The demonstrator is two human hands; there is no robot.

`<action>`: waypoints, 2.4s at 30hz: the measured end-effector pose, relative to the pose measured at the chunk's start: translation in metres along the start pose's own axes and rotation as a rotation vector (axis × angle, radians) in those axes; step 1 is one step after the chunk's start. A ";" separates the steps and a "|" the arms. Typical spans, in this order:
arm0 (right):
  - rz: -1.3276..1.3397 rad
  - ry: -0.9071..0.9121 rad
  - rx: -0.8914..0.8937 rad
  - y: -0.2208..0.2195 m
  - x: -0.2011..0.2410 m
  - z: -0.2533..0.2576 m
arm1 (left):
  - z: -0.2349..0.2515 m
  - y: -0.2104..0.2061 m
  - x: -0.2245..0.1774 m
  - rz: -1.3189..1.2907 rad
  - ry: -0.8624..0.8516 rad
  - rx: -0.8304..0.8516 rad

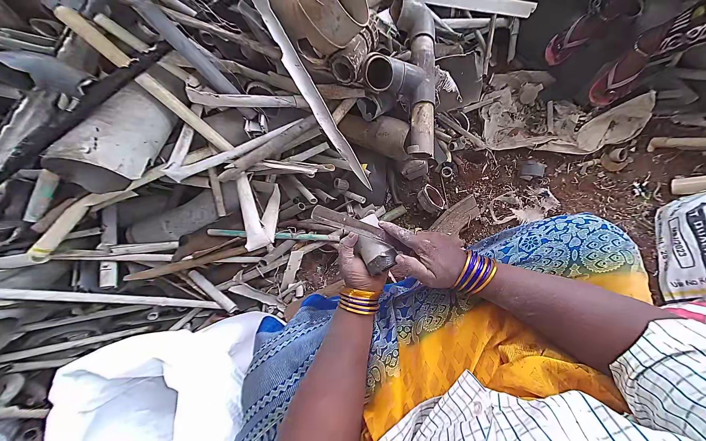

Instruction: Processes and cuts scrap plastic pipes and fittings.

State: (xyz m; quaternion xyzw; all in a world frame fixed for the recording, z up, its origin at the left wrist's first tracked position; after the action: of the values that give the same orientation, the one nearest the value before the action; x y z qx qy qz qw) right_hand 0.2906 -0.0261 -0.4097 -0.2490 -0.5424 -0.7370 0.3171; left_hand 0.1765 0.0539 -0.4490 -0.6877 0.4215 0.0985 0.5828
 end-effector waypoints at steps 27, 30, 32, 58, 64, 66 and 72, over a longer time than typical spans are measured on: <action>-0.105 -0.175 0.044 -0.008 0.005 0.008 | 0.004 0.001 -0.005 0.288 -0.194 -0.331; -0.112 -0.181 0.055 -0.009 0.006 0.009 | 0.002 0.001 -0.008 0.275 -0.211 -0.372; -0.126 -0.199 0.085 -0.009 0.007 0.008 | 0.001 0.000 -0.010 0.274 -0.222 -0.389; -0.312 -0.165 0.363 0.006 0.010 0.002 | 0.016 0.022 -0.124 -0.067 -0.653 -0.630; 0.455 -0.716 -0.033 0.010 -0.043 0.014 | 0.012 -0.003 -0.071 -0.089 -0.135 -0.214; 0.721 -0.814 -0.083 0.002 -0.043 0.011 | 0.006 -0.013 -0.039 -0.015 0.008 -0.113; 0.888 -0.771 0.129 -0.013 -0.026 0.002 | -0.015 -0.018 -0.002 0.688 -0.160 -0.020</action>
State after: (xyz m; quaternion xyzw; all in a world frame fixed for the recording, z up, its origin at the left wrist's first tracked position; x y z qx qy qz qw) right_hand 0.2985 -0.0160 -0.4353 -0.6823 -0.5061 -0.3558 0.3895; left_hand 0.1824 0.0408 -0.4301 -0.5010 0.5805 0.3469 0.5400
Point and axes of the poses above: each hand's wrist, its own z-axis towards the middle knuckle, its own y-axis out of the back of the hand, x = y × z, the point moved 5 cm from there along z, towards the middle knuckle, and after that the axes turned 5 degrees about -x, right-handed, at the moved point
